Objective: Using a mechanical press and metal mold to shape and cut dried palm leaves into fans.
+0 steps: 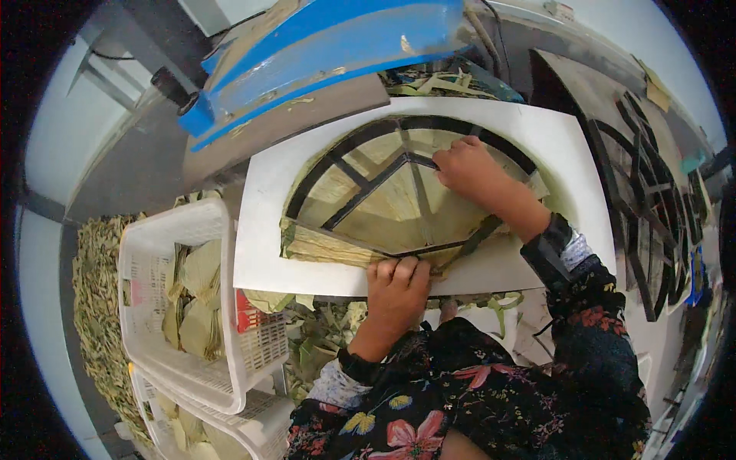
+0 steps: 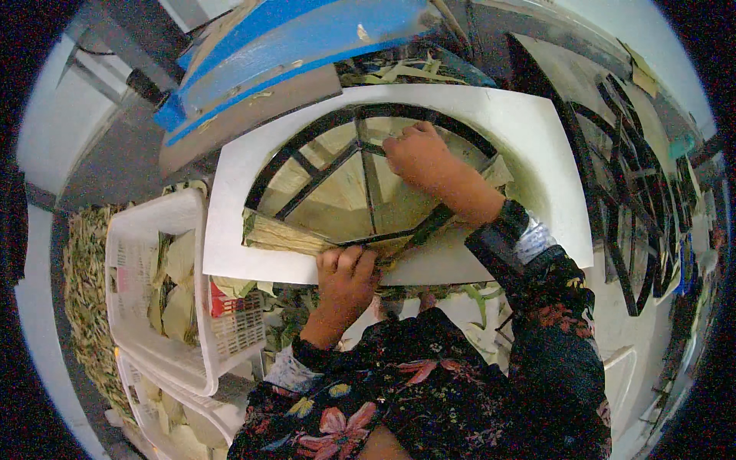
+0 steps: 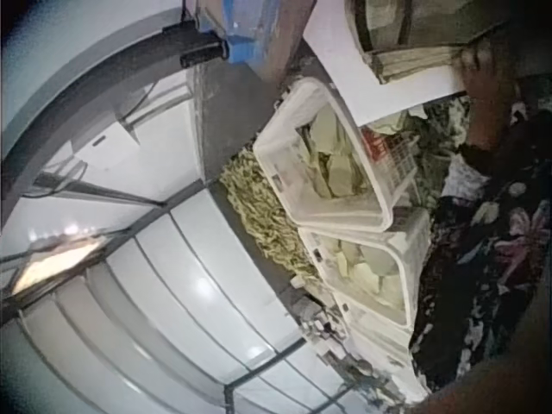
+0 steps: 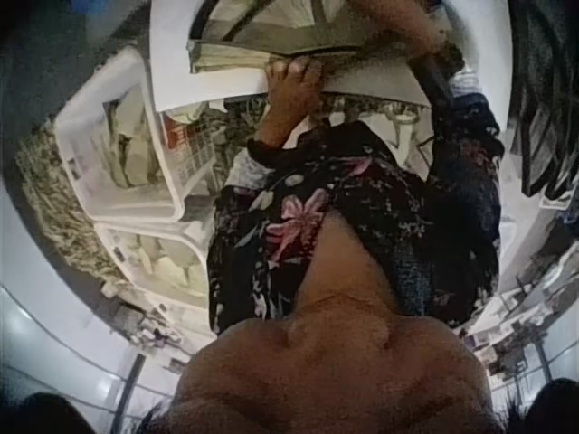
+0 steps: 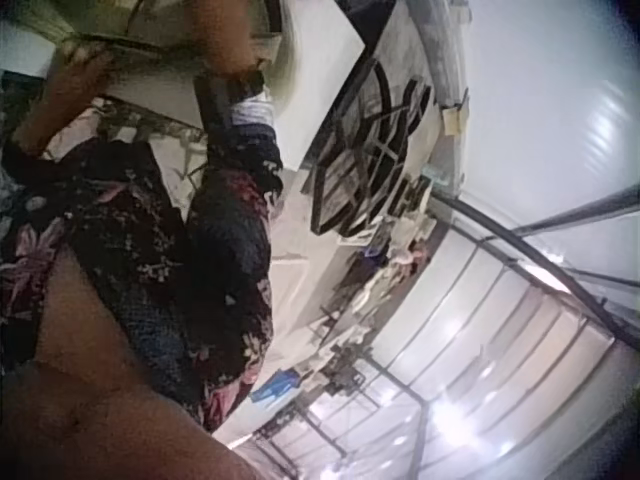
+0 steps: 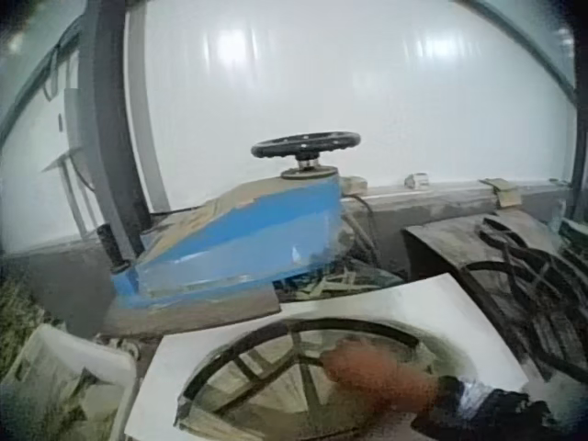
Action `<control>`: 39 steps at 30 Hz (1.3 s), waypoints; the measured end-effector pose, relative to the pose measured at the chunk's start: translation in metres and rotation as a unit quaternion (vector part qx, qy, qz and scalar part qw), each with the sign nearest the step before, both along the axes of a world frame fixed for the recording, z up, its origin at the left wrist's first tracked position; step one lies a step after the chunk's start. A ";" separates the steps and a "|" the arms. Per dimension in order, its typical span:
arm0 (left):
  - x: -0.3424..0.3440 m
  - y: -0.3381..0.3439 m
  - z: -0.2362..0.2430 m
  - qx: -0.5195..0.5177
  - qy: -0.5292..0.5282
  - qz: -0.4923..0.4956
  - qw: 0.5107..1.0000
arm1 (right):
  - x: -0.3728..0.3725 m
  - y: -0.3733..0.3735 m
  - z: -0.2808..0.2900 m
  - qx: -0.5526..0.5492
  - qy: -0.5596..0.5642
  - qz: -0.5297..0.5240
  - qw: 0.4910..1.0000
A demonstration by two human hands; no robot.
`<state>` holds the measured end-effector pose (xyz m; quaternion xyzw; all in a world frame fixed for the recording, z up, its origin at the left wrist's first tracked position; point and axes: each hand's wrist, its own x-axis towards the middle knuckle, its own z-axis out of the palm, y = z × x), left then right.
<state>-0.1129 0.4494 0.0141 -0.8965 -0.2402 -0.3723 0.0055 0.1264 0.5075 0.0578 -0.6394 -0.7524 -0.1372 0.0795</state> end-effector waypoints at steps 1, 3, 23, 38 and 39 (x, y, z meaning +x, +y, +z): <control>0.000 0.000 0.000 -0.005 0.006 -0.001 1.000 | 0.001 0.001 -0.005 0.012 0.008 0.004 1.000; 0.002 0.002 -0.002 -0.011 0.011 -0.012 1.000 | 0.003 0.000 -0.005 0.024 0.015 -0.002 1.000; 0.002 0.006 -0.004 -0.038 0.036 -0.024 0.998 | -0.002 -0.004 -0.009 0.030 0.028 -0.002 0.999; 0.092 0.045 0.085 -0.080 0.198 -0.202 0.956 | 0.037 -0.143 -0.025 0.144 0.264 -0.126 0.945; 0.094 0.047 0.080 -0.101 0.243 -0.202 0.944 | 0.038 -0.143 -0.023 0.129 0.242 -0.124 0.954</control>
